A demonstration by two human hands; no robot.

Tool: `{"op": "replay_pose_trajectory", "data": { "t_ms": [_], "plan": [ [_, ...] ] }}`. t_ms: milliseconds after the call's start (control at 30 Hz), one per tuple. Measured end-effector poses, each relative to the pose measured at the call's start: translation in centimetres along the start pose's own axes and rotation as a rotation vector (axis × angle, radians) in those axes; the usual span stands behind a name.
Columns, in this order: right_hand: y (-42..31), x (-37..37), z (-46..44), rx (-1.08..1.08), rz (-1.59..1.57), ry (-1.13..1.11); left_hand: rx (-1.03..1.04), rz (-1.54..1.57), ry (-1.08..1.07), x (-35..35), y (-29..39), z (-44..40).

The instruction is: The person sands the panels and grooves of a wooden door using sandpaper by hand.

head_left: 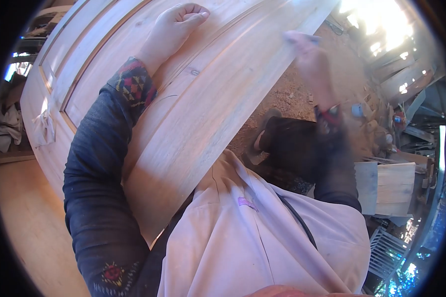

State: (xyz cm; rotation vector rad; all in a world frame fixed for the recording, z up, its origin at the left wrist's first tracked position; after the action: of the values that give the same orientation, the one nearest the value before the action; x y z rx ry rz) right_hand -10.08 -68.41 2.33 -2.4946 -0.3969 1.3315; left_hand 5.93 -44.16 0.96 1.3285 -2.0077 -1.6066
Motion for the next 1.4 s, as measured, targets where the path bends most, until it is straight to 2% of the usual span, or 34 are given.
{"op": "replay_pose_trajectory", "data": {
  "t_ms": [100, 200, 267, 300, 333, 400, 467, 500, 567, 600, 700, 733, 800, 867, 967, 1000, 1100, 1133, 1400],
  "plan": [
    [-13.7, 0.8, 4.0, -0.396, -0.219, -0.103, 0.022, 0.088, -0.020, 0.2, -0.1, -0.2],
    [-15.5, 0.5, 5.6, -0.503, -0.359, -0.205, 0.002, 0.066, -0.028, -0.2, -0.2, -0.1],
    [-8.3, 0.2, 3.2, -0.296, -0.277, -0.080, 0.051, -0.053, 0.013, -0.7, 0.3, -0.2],
    [-3.2, -0.1, 2.0, -0.040, -0.215, -0.009, 0.118, -0.150, 0.060, -0.6, 1.2, -0.3],
    [1.6, -1.0, 1.6, 0.098, -0.030, 0.110, 0.187, -0.244, 0.106, -0.5, 2.0, -0.4],
    [7.2, -3.1, 1.1, 0.441, 0.393, 0.041, 0.158, -0.270, -0.054, 0.9, 0.8, -0.4],
    [2.6, -4.7, 1.7, 0.227, 0.297, 0.221, 0.177, -0.391, -0.231, 2.1, 1.1, -0.4],
    [-0.2, -5.2, 1.9, 0.122, 0.247, 0.309, 0.202, -0.482, -0.243, 2.5, 1.7, -0.1],
    [-3.7, -2.5, 2.2, -0.090, 0.172, 0.231, 0.244, -0.663, -0.271, 3.2, 2.4, 1.2],
    [-4.8, -1.3, 2.6, -0.194, 0.136, 0.193, 0.162, -0.698, -0.415, 3.6, 3.4, 2.6],
    [-2.5, -0.1, 1.9, -0.089, 0.097, 0.130, 0.160, -0.853, -0.561, 2.9, 6.3, 7.3],
    [-1.9, -0.1, 1.6, -0.031, 0.059, 0.097, 0.146, -0.849, -0.524, 0.9, 7.4, 8.3],
    [-1.6, -0.8, 1.4, 0.085, -0.009, 0.025, -0.233, -0.678, -0.144, -5.8, 7.9, 10.9],
    [-2.6, -0.9, 1.9, 0.044, -0.042, 0.027, -0.119, -0.822, 0.065, -12.0, 7.2, 13.7],
    [-4.4, 0.2, 2.6, -0.069, -0.027, 0.112, -0.163, -0.748, 0.109, -12.5, 5.9, 17.4],
    [-4.9, 0.4, 2.9, -0.116, -0.012, 0.155, -0.306, -0.574, 0.058, -11.0, 4.7, 18.1],
    [-4.9, 0.0, 2.7, -0.055, -0.093, 0.121, -0.102, -1.160, -0.156, -6.8, 7.3, 17.8],
    [-4.8, 0.1, 2.4, -0.046, -0.116, 0.122, -0.165, -1.071, -0.151, -7.1, 6.7, 17.7],
    [-3.9, 1.2, 2.6, -0.007, -0.187, 0.202, -0.115, -1.081, -0.137, -6.3, 7.2, 17.5]
  ]
}}
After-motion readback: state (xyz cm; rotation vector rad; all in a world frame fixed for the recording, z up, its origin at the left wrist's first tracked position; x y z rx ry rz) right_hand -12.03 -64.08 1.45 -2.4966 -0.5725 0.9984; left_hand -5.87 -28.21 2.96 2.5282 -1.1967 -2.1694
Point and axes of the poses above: each hand's wrist, its own z-axis away from the middle knuckle, its own x-axis out of the palm, y = z × x, the point moved 7 cm from there along -z, towards the middle knuckle, and after that the axes turned 8 degrees about x, right-handed, at the moved point
